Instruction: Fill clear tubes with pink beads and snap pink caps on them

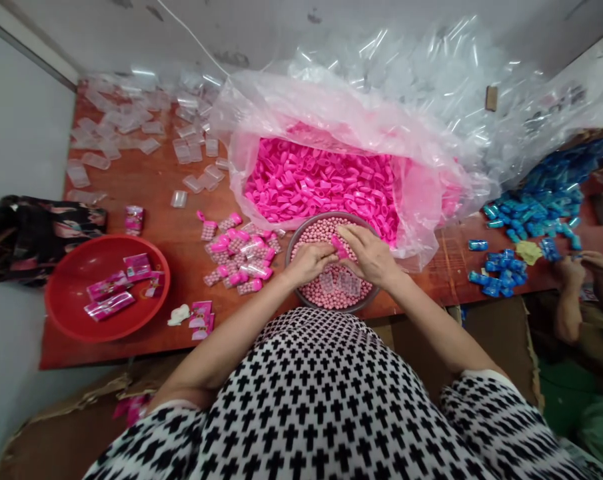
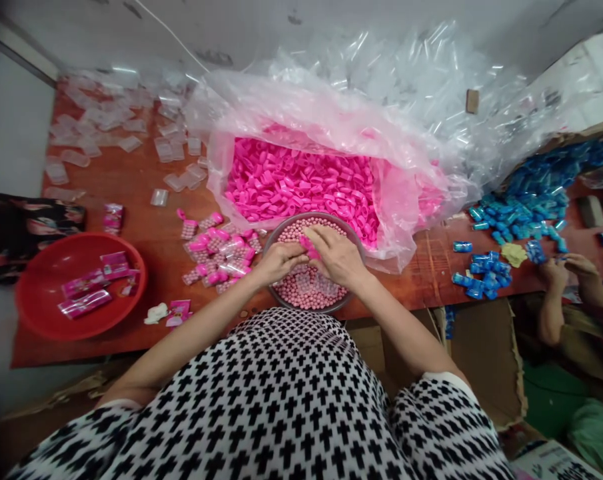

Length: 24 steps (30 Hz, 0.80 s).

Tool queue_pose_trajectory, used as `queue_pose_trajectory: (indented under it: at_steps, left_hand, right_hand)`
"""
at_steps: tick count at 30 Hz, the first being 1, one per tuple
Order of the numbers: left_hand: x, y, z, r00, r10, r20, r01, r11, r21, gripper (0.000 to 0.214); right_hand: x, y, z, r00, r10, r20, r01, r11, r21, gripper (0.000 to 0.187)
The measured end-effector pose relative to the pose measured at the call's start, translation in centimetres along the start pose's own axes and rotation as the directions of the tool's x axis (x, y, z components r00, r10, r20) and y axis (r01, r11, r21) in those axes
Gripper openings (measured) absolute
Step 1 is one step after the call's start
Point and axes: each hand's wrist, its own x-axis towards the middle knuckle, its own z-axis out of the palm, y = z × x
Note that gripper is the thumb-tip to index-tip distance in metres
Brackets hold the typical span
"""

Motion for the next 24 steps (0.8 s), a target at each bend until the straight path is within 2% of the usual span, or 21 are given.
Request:
queue_pose_trajectory:
  at_steps: [2, 4, 7, 10, 12, 15, 17, 20, 24]
  left_hand:
    - [-0.3, 0.1, 0.1, 0.998, -0.036, 0.047, 0.04, 0.996, -0.085, 0.027]
    - [-0.9, -0.1, 0.5, 0.994, -0.086, 0.07, 0.098, 0.976, -0.193, 0.028]
    - [-1.6, -0.6, 1.3, 0.97, -0.244, -0.004, 0.223, 0.894, -0.39, 0.029]
    - [-1.9, -1.0, 2.1, 0.89, -0.438, -0.126, 0.283, 0.747, -0.602, 0.033]
    - [-1.8, -1.1, 2.6, 0.851, -0.506, -0.143, 0.279, 0.665, -0.693, 0.033]
    - [-1.3, -0.9, 3.4, 0.829, -0.543, -0.134, 0.264, 0.591, -0.762, 0.03]
    - [-1.0, -0.8, 3.9, 0.814, -0.56, -0.157, 0.255, 0.586, -0.769, 0.028]
    - [-0.8, -0.8, 4.4, 0.797, -0.562, -0.222, 0.257, 0.648, -0.717, 0.023]
    - [-0.9, -1.7, 4.5, 0.801, -0.544, -0.25, 0.273, 0.703, -0.657, 0.021]
  right_hand:
    - [0.7, -0.8, -1.1, 0.991, -0.1, 0.094, 0.107, 0.992, -0.071, 0.052]
    - [1.1, -1.2, -1.6, 0.973, -0.147, 0.178, 0.166, 0.982, -0.095, 0.053]
    - [1.2, -1.0, -0.8, 0.98, -0.047, 0.194, 0.069, 0.992, -0.107, 0.057]
    - [0.5, -0.9, 1.3, 0.986, 0.065, 0.152, -0.056, 0.996, -0.065, 0.064]
    - [0.0, -1.1, 2.9, 0.988, 0.12, 0.1, -0.116, 0.992, -0.041, 0.071]
    - [-0.2, -1.4, 4.8, 0.978, 0.208, 0.013, -0.207, 0.978, -0.03, 0.073]
    - [0.0, -1.3, 5.6, 0.969, 0.247, -0.025, -0.247, 0.969, -0.023, 0.068]
    - [0.4, -0.8, 6.4, 0.966, 0.252, -0.058, -0.254, 0.967, -0.021, 0.058]
    - [0.8, -0.5, 7.5, 0.959, 0.272, -0.077, -0.276, 0.961, -0.038, 0.055]
